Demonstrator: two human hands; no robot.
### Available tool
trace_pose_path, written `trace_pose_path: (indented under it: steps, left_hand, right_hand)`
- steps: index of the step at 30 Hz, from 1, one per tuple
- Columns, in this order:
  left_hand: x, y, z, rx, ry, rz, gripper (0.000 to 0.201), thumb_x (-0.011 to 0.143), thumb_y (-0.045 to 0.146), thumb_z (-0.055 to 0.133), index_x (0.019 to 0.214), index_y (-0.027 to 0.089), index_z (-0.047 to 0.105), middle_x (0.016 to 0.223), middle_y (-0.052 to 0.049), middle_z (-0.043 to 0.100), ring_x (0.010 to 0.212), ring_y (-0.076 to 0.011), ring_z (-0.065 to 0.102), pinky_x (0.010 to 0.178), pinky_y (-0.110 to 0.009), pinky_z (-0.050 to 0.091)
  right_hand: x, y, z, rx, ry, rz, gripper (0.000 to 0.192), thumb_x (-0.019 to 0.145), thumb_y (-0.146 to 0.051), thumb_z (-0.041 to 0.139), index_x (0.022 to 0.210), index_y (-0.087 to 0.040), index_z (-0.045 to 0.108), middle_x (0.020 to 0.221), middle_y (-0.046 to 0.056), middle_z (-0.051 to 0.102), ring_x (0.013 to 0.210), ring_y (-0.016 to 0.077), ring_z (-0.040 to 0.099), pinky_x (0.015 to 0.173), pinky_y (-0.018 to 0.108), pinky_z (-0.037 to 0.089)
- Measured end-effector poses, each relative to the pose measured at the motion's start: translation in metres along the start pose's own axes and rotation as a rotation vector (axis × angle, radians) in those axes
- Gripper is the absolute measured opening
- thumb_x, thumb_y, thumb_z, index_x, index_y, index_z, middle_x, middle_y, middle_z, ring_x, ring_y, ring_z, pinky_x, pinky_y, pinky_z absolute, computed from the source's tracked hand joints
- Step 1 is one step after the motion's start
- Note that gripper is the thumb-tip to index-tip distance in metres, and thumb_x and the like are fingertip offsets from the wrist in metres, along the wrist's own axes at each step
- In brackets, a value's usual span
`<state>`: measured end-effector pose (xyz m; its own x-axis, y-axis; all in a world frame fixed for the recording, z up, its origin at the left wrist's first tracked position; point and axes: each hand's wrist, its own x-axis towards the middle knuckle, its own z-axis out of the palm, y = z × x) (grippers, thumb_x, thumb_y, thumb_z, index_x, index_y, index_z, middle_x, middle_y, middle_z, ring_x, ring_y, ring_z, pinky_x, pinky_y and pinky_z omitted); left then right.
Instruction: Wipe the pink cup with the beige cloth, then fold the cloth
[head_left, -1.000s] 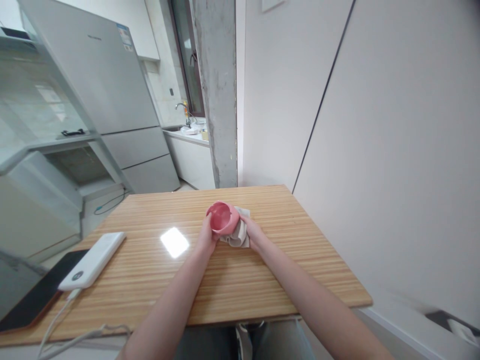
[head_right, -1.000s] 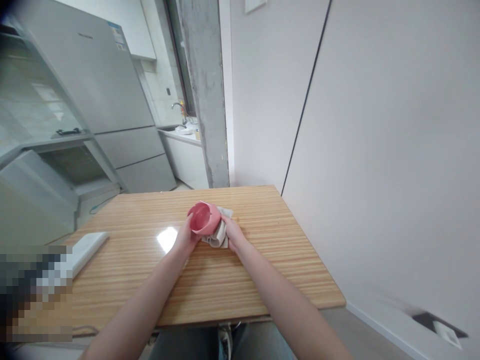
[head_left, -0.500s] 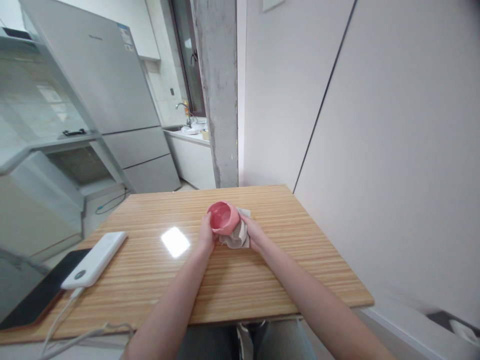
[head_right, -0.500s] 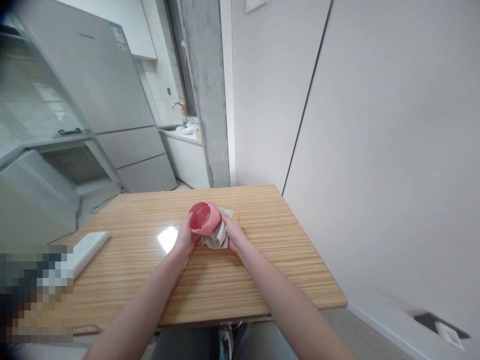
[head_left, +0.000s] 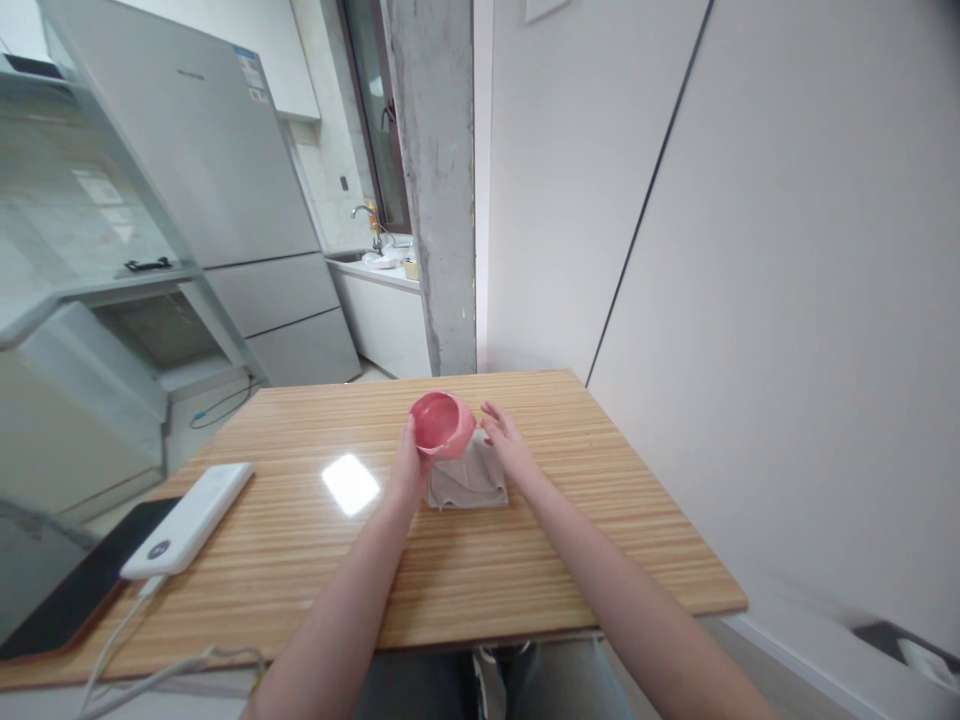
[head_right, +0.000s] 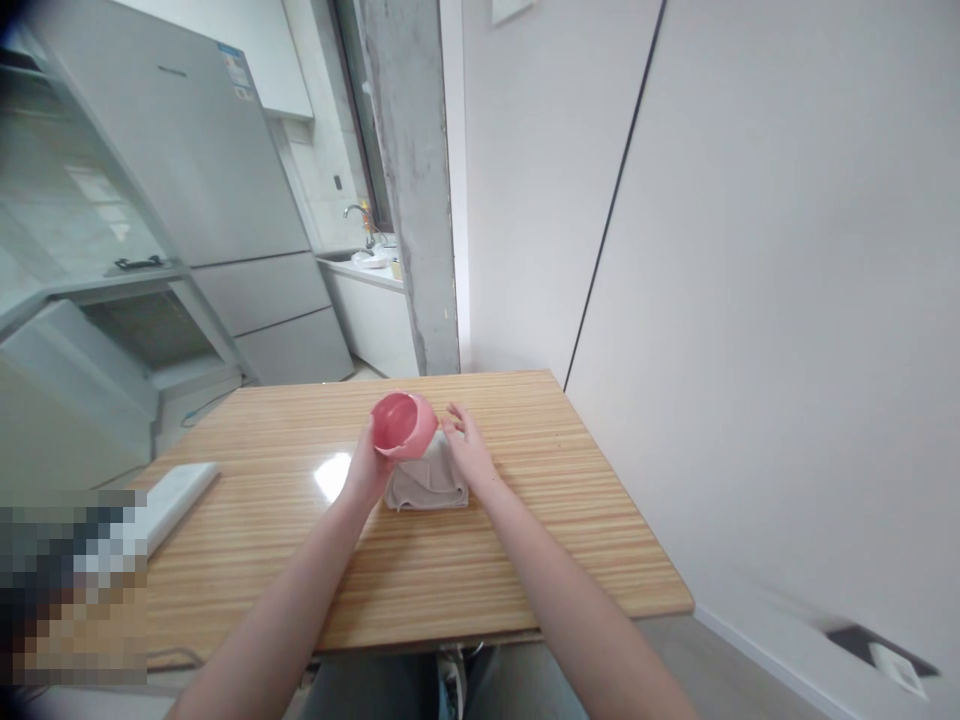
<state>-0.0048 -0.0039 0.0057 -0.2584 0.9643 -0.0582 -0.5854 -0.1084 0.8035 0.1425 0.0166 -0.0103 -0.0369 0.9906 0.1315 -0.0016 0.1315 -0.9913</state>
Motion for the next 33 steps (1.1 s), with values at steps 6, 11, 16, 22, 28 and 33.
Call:
trace_pose_path:
  steps: [6, 11, 16, 22, 28, 33]
  left_hand:
    - [-0.001, -0.009, -0.003, 0.338, -0.261, -0.122, 0.057, 0.083, 0.061, 0.034, 0.113, 0.018, 0.056, 0.104, -0.01, 0.064, 0.09, -0.0199, 0.06, 0.078, -0.035, 0.048]
    - [0.002, -0.004, -0.011, 1.019, -0.372, 0.25, 0.036, 0.081, 0.047, 0.046, 0.089, 0.016, 0.065, 0.088, -0.008, 0.065, 0.087, -0.02, 0.058, 0.085, -0.034, 0.043]
    - [-0.003, -0.005, -0.014, 1.359, -0.62, 0.382, 0.024, 0.081, 0.033, 0.048, 0.08, 0.016, 0.065, 0.083, -0.007, 0.065, 0.08, -0.0183, 0.057, 0.075, -0.031, 0.042]
    - [-0.004, -0.005, -0.012, 1.408, -0.614, 0.342, 0.025, 0.083, 0.032, 0.045, 0.082, 0.016, 0.064, 0.084, -0.006, 0.065, 0.078, -0.018, 0.056, 0.072, -0.029, 0.042]
    - [-0.003, -0.007, -0.016, 1.299, -0.618, 0.367, 0.023, 0.08, 0.034, 0.049, 0.079, 0.019, 0.066, 0.081, -0.007, 0.065, 0.076, -0.0198, 0.056, 0.071, -0.031, 0.041]
    - [-0.005, -0.004, -0.02, 1.342, -0.752, 0.361, 0.023, 0.074, 0.037, 0.058, 0.088, 0.022, 0.067, 0.093, -0.007, 0.061, 0.09, -0.022, 0.055, 0.083, -0.033, 0.039]
  right_hand:
    - [0.005, -0.004, -0.007, 0.177, 0.005, 0.054, 0.04, 0.074, -0.038, 0.054, 0.11, -0.022, 0.057, 0.106, 0.004, 0.064, 0.086, 0.0174, 0.059, 0.063, 0.024, 0.05]
    - [0.035, -0.005, -0.065, 0.277, 0.193, 0.256, 0.03, 0.076, -0.036, 0.046, 0.098, -0.019, 0.056, 0.069, 0.0, 0.061, 0.053, 0.0118, 0.052, 0.041, 0.02, 0.042]
    - [0.049, 0.004, -0.127, 0.101, 0.566, 0.25, 0.036, 0.077, -0.038, 0.045, 0.108, -0.02, 0.051, 0.091, 0.005, 0.062, 0.067, 0.0136, 0.058, 0.048, 0.022, 0.048]
    - [0.049, 0.02, -0.157, -0.301, 0.768, 0.294, 0.051, 0.075, -0.043, 0.046, 0.118, -0.016, 0.05, 0.11, 0.012, 0.061, 0.08, 0.0176, 0.061, 0.057, 0.023, 0.05]
    - [0.051, 0.022, -0.159, -0.398, 0.731, 0.358, 0.054, 0.077, -0.043, 0.042, 0.117, -0.009, 0.053, 0.104, 0.015, 0.064, 0.075, 0.019, 0.062, 0.057, 0.025, 0.049]
    - [0.044, 0.015, -0.161, -0.558, 0.696, 0.339, 0.046, 0.081, -0.042, 0.037, 0.106, -0.012, 0.062, 0.102, 0.015, 0.066, 0.086, 0.0225, 0.061, 0.069, 0.027, 0.047]
